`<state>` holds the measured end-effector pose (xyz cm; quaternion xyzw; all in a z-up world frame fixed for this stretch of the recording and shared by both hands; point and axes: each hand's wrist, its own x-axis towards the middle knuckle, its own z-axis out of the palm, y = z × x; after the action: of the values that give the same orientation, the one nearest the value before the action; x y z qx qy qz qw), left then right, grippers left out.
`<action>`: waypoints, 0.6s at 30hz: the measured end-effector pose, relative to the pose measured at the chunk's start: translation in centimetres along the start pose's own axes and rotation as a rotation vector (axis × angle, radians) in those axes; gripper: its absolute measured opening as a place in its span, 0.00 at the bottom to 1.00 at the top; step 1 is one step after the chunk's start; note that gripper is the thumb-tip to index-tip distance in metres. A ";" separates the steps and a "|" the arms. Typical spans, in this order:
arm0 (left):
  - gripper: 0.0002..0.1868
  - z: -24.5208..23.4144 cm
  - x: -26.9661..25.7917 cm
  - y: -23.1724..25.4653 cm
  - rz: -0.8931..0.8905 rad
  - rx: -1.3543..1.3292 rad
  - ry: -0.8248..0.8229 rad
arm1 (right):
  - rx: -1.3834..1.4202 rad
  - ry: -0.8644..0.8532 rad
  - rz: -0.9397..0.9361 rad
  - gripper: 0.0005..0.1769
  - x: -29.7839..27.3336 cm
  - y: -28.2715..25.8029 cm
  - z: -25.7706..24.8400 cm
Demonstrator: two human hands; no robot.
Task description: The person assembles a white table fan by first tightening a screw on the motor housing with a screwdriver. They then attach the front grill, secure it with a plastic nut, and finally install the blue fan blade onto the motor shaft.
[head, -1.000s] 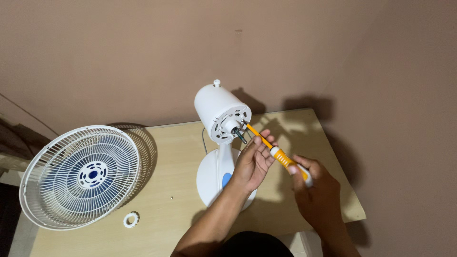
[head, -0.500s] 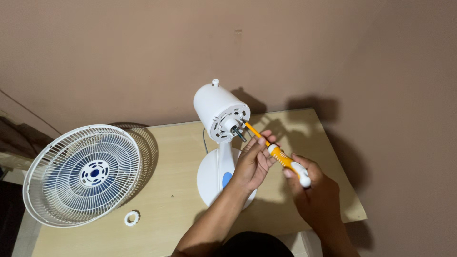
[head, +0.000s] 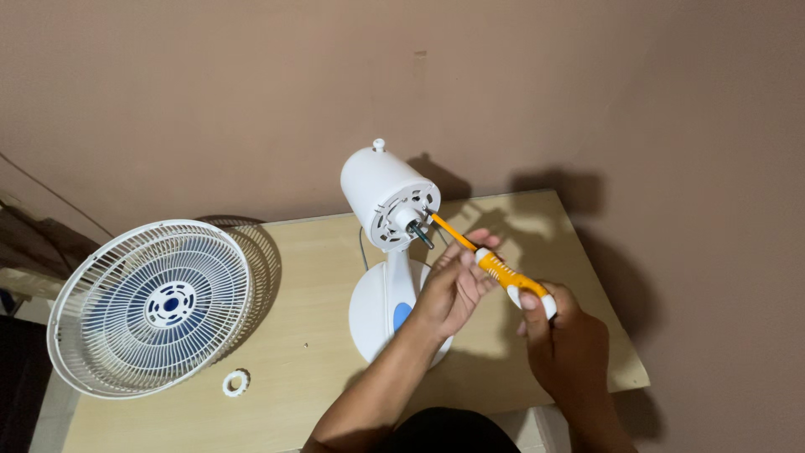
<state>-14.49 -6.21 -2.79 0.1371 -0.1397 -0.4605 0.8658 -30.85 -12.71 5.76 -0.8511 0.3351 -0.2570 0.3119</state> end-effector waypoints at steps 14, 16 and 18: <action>0.23 0.6 -0.4 -0.1 -0.089 0.064 -0.112 | -0.019 0.063 -0.021 0.18 0.3 -0.5 -0.3; 0.24 0.1 -0.3 -0.2 -0.076 0.119 -0.123 | -0.046 0.043 0.005 0.19 0.4 -0.6 -0.4; 0.20 -1.7 0.4 -1.3 0.001 0.143 -0.140 | -0.099 0.043 -0.022 0.24 0.3 -0.9 -0.6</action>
<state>-14.68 -7.06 -4.76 0.1661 -0.2322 -0.4575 0.8421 -30.69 -12.61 6.93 -0.8634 0.3446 -0.2620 0.2592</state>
